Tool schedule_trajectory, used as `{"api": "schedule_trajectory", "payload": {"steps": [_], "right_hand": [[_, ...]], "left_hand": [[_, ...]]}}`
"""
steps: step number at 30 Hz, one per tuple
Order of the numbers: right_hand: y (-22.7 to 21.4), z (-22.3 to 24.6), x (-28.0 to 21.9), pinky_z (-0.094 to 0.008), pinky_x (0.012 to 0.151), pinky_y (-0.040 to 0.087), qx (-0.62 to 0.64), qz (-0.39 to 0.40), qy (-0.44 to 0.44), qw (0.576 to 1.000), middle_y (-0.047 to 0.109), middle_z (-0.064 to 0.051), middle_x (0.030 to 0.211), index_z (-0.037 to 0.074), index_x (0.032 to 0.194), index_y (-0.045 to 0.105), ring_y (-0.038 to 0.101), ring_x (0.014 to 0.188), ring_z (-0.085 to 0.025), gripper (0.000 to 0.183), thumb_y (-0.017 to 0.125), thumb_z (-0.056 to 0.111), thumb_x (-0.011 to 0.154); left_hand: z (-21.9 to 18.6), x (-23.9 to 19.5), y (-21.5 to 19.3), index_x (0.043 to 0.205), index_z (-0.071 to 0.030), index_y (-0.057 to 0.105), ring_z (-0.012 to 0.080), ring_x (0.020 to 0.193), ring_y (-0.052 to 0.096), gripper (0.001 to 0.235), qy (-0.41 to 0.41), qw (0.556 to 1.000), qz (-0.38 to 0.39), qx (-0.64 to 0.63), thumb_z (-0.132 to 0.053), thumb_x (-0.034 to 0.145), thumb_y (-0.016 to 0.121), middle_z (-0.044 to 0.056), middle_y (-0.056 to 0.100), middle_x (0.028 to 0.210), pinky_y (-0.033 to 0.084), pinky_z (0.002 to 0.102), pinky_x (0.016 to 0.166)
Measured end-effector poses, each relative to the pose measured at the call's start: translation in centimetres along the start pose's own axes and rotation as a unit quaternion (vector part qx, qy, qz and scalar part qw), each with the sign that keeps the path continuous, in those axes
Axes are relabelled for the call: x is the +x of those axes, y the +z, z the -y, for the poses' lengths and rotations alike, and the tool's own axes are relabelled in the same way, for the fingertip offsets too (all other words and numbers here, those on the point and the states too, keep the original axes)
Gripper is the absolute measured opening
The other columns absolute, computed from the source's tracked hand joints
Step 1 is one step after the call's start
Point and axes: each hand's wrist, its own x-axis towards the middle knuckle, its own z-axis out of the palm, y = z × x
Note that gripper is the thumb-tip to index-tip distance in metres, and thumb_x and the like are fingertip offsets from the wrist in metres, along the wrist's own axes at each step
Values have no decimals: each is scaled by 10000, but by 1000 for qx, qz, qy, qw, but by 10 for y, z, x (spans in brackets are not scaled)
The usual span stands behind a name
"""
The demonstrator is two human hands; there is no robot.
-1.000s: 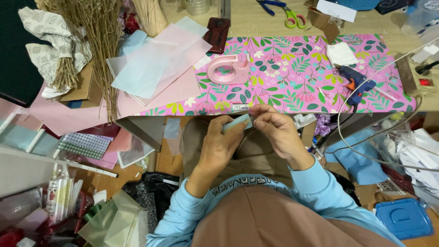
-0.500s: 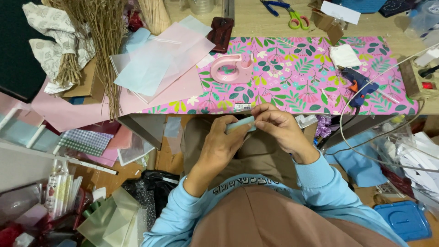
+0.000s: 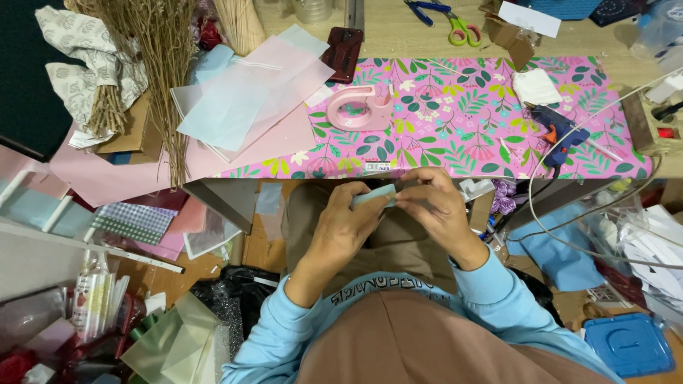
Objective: The person folds a light blue sheet of paper in half and secures it with a strip of gold tape. They then roll the folded paper into a tight cylinder and apply additional tape to hold the roll together.
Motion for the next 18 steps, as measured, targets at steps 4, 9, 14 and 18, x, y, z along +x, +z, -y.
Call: {"api": "schedule_trajectory", "payload": {"steps": [4,9,14,18], "right_hand": [[0,5,0,-345,896,484,22,12,25,999,711,-120,1119,132,1005,811,626,989,-247,161,833,173,851],[0,9,-2,-382,913,502,43,16,67,997,719,-131,1140,113,1025,795,659,1029,-253,192,842,142,841],[-3,6,-11,-291,865,502,144,18,181,973,723,-77,1087,61,1174,726,625,966,-144,402,846,53,791],[-2,37,3,-201,817,489,305,8,296,905,639,-6,976,2,1238,655,566,872,-50,414,730,-47,834]], "left_hand": [[-3,-2,-1,1191,-176,739,301,969,642,245,13,1000,9,25,-122,958,688,148,587,1077,597,362,794],[-22,10,-14,1244,-7,681,383,968,650,281,26,999,11,21,-8,963,683,265,589,1033,596,420,816],[-12,1,-2,1249,-46,685,327,971,638,266,69,995,10,65,-46,984,666,214,593,1037,581,379,826],[4,-15,15,1284,-141,688,282,1028,607,299,143,981,17,134,-72,1004,610,152,581,1084,551,363,928]]}}
